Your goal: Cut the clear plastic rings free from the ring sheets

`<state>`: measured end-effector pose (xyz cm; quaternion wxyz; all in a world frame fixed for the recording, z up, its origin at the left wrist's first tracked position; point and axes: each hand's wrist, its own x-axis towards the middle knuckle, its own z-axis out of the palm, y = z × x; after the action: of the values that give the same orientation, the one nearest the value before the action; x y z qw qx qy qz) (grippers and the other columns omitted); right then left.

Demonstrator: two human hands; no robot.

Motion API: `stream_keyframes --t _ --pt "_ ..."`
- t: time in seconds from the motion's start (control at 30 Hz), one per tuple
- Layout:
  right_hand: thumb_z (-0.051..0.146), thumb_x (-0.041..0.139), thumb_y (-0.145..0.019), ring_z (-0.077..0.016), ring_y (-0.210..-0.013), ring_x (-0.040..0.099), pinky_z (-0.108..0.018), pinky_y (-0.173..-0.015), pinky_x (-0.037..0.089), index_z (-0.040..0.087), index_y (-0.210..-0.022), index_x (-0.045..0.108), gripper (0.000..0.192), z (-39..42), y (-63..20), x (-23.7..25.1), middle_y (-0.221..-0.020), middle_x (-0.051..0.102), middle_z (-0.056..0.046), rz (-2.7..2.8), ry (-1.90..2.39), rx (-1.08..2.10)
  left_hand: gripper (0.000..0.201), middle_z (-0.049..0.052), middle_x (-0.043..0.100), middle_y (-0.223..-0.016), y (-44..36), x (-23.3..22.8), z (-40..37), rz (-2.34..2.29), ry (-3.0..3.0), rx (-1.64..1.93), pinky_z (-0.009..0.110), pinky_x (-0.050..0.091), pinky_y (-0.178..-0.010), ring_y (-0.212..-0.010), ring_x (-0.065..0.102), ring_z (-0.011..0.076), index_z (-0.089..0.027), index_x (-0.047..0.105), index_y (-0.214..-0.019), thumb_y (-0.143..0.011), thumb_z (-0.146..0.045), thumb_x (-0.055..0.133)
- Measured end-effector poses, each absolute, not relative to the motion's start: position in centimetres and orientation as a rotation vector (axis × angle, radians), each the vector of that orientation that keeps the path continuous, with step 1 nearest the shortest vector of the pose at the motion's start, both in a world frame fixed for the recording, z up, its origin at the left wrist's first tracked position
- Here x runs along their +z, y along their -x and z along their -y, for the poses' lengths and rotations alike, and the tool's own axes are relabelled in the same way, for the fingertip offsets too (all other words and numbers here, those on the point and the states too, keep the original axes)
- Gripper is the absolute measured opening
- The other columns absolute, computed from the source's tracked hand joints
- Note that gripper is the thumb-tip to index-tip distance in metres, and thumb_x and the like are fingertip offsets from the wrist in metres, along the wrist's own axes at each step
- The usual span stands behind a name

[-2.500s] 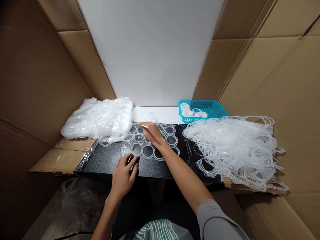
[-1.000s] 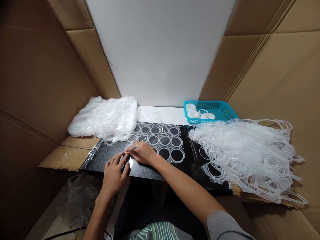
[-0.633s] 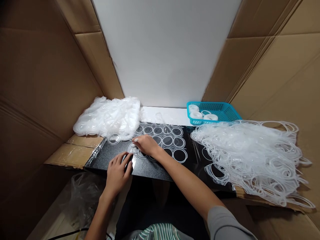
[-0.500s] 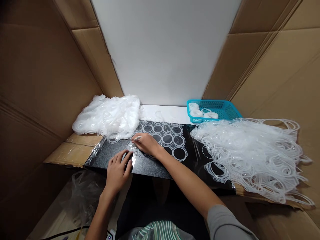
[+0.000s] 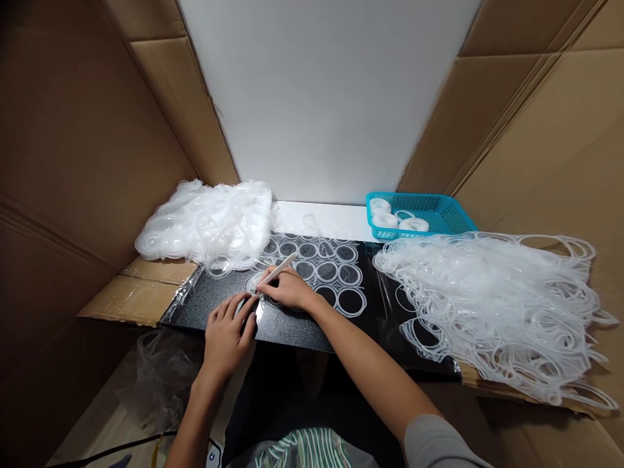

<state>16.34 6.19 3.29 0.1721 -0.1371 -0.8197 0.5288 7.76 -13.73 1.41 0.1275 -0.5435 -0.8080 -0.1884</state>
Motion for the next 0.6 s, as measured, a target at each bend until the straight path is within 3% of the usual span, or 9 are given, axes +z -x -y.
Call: stream_keyframes --t 0.4,0.6 --pt "0.026 0.069 -0.096 -0.0179 -0.088 0.071 -0.029 -0.08 0.053 0.022 -0.098 0.072 0.006 -6.3 -16.6 3.0 -0.094 0.078 -0.001 2.434 0.147 1.333 0.039 0.01 0.068 -0.139 -7.7 1.4 13.7 2.368 1.585 -0.501 0.048 0.042 -0.109 -0.13 0.059 0.0302 -0.023 0.067 -0.138 -0.103 -0.026 0.05" --pt "0.023 0.054 -0.106 -0.0215 -0.1 0.075 -0.034 -0.092 0.055 0.019 -0.109 0.076 0.023 -6.5 -16.0 1.5 -0.113 0.08 -0.01 2.434 -0.288 0.916 0.038 0.012 0.068 -0.14 -8.1 1.7 13.2 2.419 1.526 -0.464 0.049 0.043 -0.107 -0.13 0.058 0.0322 -0.022 0.068 -0.136 -0.103 -0.027 0.05"
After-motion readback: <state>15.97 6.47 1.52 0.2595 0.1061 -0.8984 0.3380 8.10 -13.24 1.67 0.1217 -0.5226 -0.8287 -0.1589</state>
